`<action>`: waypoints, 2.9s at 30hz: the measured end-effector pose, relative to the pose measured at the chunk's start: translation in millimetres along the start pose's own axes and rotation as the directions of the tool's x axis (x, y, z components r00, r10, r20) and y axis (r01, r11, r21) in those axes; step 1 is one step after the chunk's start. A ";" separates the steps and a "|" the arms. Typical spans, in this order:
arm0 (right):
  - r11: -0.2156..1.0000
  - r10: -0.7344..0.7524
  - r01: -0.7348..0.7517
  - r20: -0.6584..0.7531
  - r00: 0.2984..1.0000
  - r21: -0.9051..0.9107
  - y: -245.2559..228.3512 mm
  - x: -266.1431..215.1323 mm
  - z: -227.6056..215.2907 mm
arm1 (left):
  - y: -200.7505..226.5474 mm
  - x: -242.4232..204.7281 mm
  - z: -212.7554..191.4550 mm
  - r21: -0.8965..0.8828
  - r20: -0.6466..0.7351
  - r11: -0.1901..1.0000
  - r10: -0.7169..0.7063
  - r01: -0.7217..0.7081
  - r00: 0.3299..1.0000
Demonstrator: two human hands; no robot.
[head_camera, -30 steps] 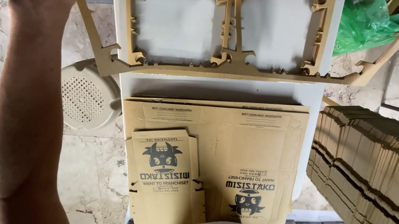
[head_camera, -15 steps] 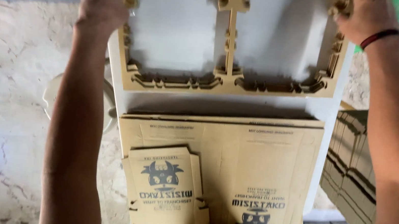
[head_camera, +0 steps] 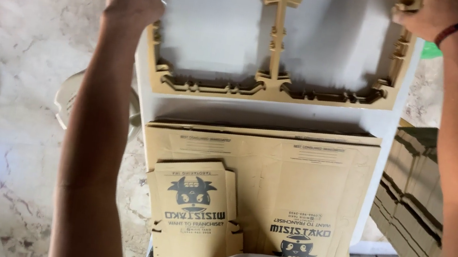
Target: The person assembles flat-packed cardboard boxes by folding along pre-scored lines and interlocking tabs. They repeatedly pick up a flat sheet, fold the sides, and lock the tabs to form a box, then place it on a growing stack.
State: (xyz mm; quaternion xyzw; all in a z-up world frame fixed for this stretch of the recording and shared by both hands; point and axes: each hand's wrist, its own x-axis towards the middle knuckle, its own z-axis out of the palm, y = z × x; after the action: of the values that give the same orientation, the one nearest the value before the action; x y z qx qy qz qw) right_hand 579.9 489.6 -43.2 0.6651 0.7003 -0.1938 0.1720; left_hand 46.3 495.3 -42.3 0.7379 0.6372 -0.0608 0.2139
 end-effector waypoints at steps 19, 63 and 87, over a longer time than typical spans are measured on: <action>0.732 0.558 -0.641 0.337 0.758 0.231 218.6 225.7 256.6 | -8.2 -169.1 77.0 0.135 -0.202 0.889 0.457 -0.437 0.866; 1.000 0.022 -0.022 -0.004 1.000 0.017 -4.9 3.6 -4.3 | -10.9 -5.4 -7.5 0.092 -0.127 0.961 0.272 -0.262 0.954; 0.989 0.066 -0.072 0.049 0.997 0.130 -11.1 2.4 -10.0 | 11.0 -19.9 -73.6 -0.156 -0.194 0.988 -0.021 -0.010 0.981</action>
State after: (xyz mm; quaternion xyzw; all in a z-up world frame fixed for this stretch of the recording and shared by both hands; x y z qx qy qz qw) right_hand 568.8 496.3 -35.3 0.6944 0.6586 -0.2483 0.1497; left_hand 39.9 505.0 33.9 0.7193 0.6601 0.0613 0.2075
